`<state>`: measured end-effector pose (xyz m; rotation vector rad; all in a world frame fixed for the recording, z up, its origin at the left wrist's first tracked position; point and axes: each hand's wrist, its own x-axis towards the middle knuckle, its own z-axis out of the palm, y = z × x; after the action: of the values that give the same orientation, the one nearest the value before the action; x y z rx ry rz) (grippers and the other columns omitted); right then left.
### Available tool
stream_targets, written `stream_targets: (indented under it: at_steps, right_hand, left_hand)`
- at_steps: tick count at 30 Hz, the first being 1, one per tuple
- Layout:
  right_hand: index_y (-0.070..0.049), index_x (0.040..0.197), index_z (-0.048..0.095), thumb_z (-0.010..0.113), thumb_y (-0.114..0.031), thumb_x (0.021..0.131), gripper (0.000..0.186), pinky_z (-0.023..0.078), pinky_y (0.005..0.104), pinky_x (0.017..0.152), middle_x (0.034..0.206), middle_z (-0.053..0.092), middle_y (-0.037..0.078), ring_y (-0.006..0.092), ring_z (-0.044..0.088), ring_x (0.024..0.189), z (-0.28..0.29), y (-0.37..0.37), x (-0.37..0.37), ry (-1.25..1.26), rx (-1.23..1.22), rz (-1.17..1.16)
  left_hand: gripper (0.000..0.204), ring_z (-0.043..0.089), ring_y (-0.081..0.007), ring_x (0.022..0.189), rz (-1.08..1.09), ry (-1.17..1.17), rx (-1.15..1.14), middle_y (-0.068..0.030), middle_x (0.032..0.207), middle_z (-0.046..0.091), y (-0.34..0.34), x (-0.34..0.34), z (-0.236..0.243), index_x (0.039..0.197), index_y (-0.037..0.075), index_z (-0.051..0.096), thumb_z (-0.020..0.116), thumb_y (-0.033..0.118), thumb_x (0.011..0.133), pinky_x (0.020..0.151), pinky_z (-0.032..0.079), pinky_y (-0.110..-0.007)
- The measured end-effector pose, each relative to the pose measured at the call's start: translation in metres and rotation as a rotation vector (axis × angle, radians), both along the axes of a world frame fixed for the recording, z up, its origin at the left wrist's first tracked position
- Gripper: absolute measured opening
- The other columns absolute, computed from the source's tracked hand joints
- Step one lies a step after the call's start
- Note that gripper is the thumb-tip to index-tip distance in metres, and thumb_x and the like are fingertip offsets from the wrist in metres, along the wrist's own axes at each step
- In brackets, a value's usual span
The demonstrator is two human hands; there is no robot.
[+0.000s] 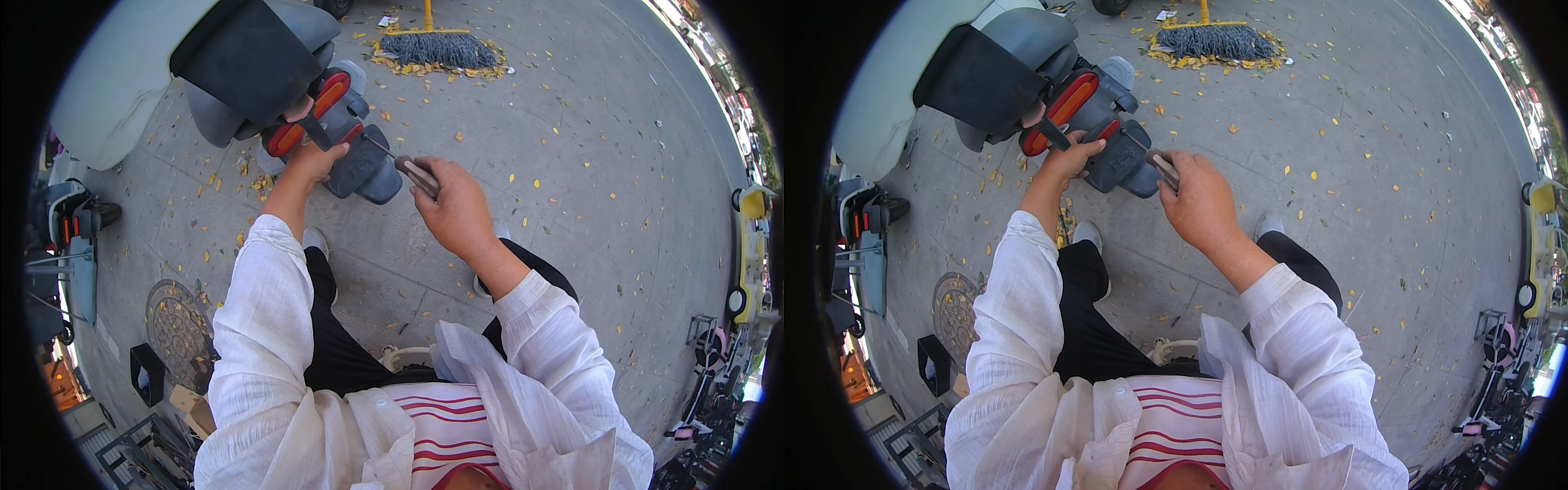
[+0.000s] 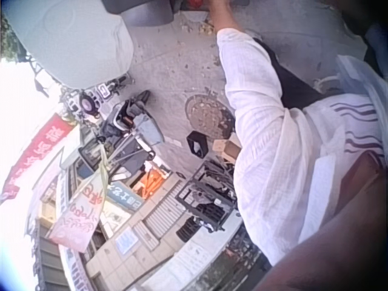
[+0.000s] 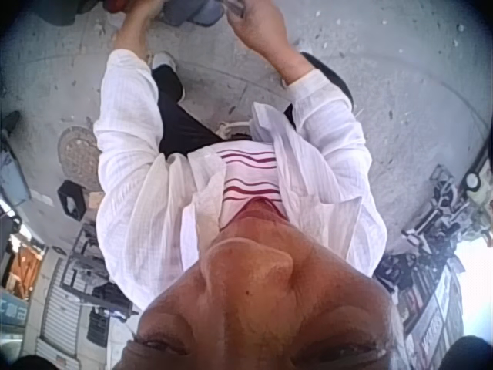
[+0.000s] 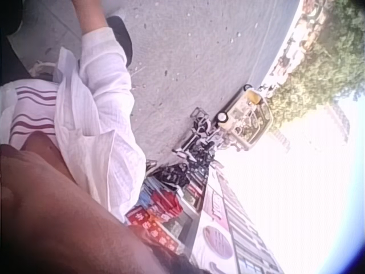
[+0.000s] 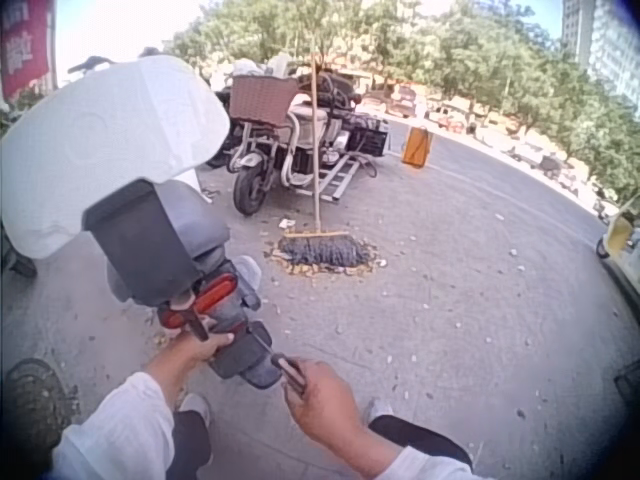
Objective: The person uses a screwdriver to remove screws from the rear reflector and license plate holder of a scooter. They detach the reflector and plate holder, place them on the ground, then reattach them and tighten the screws.
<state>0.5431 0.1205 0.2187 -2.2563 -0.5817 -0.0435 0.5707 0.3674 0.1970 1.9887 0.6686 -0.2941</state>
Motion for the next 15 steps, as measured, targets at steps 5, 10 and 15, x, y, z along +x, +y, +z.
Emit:
stream_targets:
  at_steps: [5, 10, 15]
  right_hand:
    - [0.004, 0.112, 0.06, 0.064, -0.023, 0.084, 0.039, 0.05, 0.0403, 0.073, 0.094, 0.066, 0.023, 0.035, 0.064, 0.081, -0.006, 0.0, 0.002, 0.165, 0.135, -0.1]
    - [0.002, 0.112, 0.061, 0.063, -0.022, 0.084, 0.038, 0.05, 0.0404, 0.073, 0.094, 0.066, 0.022, 0.0364, 0.064, 0.08, -0.002, -0.001, 0.013, 0.584, 0.261, -0.141]
    - [0.002, 0.112, 0.061, 0.065, -0.019, 0.083, 0.036, 0.05, 0.0397, 0.074, 0.099, 0.064, 0.022, 0.0347, 0.063, 0.088, 0.005, -0.001, -0.004, -0.054, -0.173, 0.0]
  left_hand:
    - [0.065, 0.059, -0.0262, 0.106, -0.015, -0.021, 0.008, -0.017, 0.121, 0.059, 0.0, 0.0, -0.001, 0.132, -0.002, 0.048, 0.068, 0.034, 0.082, 0.073, 0.053, -0.034]
    - [0.061, 0.059, -0.0259, 0.105, -0.033, -0.004, 0.004, -0.0169, 0.12, 0.059, 0.003, 0.002, -0.004, 0.131, -0.001, 0.05, 0.067, 0.033, 0.083, 0.072, 0.053, -0.034]
    - [0.06, 0.059, -0.0247, 0.104, -0.034, 0.007, -0.001, -0.016, 0.119, 0.059, 0.002, 0.002, -0.002, 0.131, -0.001, 0.051, 0.067, 0.033, 0.083, 0.07, 0.053, -0.033]
